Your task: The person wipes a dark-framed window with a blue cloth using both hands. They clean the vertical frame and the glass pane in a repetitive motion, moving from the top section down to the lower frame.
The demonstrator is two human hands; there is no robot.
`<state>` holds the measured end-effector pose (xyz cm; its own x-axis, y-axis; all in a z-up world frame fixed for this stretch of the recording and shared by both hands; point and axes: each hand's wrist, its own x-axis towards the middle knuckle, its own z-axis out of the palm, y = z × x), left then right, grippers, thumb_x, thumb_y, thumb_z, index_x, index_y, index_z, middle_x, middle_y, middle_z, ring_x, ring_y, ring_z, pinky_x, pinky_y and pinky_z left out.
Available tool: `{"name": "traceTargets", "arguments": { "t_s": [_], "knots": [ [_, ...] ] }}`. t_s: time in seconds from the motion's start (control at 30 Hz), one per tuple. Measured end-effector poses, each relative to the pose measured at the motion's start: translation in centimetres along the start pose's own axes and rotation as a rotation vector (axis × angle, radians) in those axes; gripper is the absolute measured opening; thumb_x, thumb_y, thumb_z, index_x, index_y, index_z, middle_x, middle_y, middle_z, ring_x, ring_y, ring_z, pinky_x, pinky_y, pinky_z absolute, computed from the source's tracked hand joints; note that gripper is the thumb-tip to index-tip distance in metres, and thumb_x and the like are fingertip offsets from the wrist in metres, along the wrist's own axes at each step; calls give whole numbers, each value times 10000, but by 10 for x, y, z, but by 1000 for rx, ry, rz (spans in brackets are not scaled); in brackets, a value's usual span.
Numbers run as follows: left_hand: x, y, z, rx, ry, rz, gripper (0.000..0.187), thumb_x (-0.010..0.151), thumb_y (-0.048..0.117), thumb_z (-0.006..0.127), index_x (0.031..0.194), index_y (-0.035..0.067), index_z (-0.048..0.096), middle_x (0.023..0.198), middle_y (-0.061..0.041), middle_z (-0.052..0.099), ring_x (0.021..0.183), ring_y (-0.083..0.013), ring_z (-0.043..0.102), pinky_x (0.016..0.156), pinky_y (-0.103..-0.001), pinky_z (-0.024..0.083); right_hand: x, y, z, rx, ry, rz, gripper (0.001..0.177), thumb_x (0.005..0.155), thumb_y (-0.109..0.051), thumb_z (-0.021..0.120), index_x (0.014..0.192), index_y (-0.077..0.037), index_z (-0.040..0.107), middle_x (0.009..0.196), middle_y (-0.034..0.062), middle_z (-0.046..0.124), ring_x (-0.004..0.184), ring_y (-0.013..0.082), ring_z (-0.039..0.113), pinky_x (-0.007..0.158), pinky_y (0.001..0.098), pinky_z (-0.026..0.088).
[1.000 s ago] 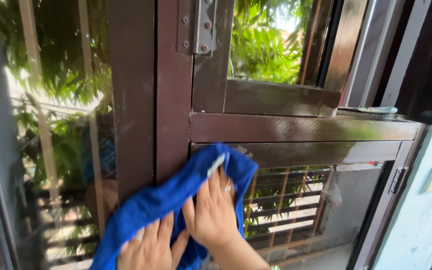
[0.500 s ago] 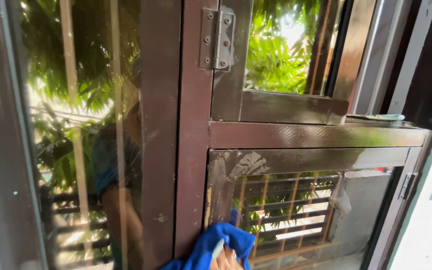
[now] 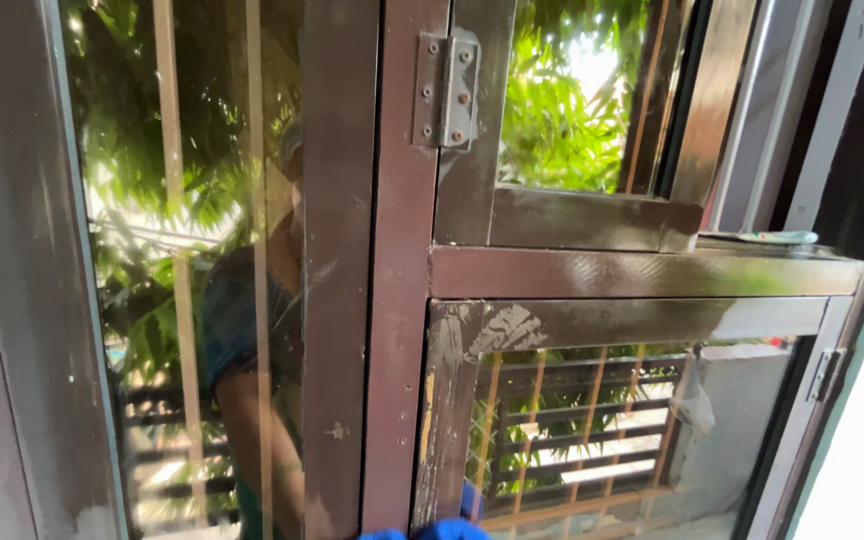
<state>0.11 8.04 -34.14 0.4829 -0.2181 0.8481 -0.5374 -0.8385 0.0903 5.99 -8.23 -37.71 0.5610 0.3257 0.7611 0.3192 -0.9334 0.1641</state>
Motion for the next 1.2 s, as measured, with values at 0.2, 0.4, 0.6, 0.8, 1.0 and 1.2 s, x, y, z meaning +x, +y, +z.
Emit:
{"name": "traceTargets", "arguments": {
  "t_s": [0.2,0.4,0.6,0.8,1.0,1.2],
  "knots": [
    [-2,16,-3,12,-26,-38,477,914,394,571,1326,160,629,1290,-49,668,1174,-276,624,978,-479,428,-6,-13,-55,48,186,0,558,954,-313,564,1414,-4,505,1341,325,538,1297,555,435,1136,631,279],
    [47,34,-36,37,56,-32,446,920,367,570,1318,176,633,1269,-28,681,1152,-262,635,954,-475,438,52,2,-129,157,47,326,508,933,-334,519,1372,-81,558,1260,203,624,1209,446,527,1094,573,323],
    [70,62,-44,246,346,101,441,865,350,570,1266,182,645,1294,-44,679,1282,-296,562,1098,-504,310,49,22,-135,-10,416,85,494,953,-312,488,1370,-61,575,1323,193,630,1261,447,565,1132,564,304],
    [53,80,0,174,190,150,423,931,329,581,1314,157,634,1297,-54,656,1305,-292,540,1142,-502,281,14,47,-114,23,130,381,533,921,-405,504,1359,-118,605,1185,160,642,1189,409,553,1111,587,296],
    [57,117,23,152,226,109,476,896,320,571,1301,77,637,1329,-137,652,1305,-327,538,1128,-504,289,-7,77,-117,-31,421,180,499,980,-366,500,1389,-93,583,1440,229,590,1368,450,494,1155,582,280],
    [70,162,76,7,160,136,398,953,303,565,1287,100,639,1280,-121,664,1295,-322,550,1154,-513,283,-30,148,-117,7,177,342,480,954,-391,514,1343,-132,627,1212,127,643,1238,361,557,1162,589,289]
  ]
}}
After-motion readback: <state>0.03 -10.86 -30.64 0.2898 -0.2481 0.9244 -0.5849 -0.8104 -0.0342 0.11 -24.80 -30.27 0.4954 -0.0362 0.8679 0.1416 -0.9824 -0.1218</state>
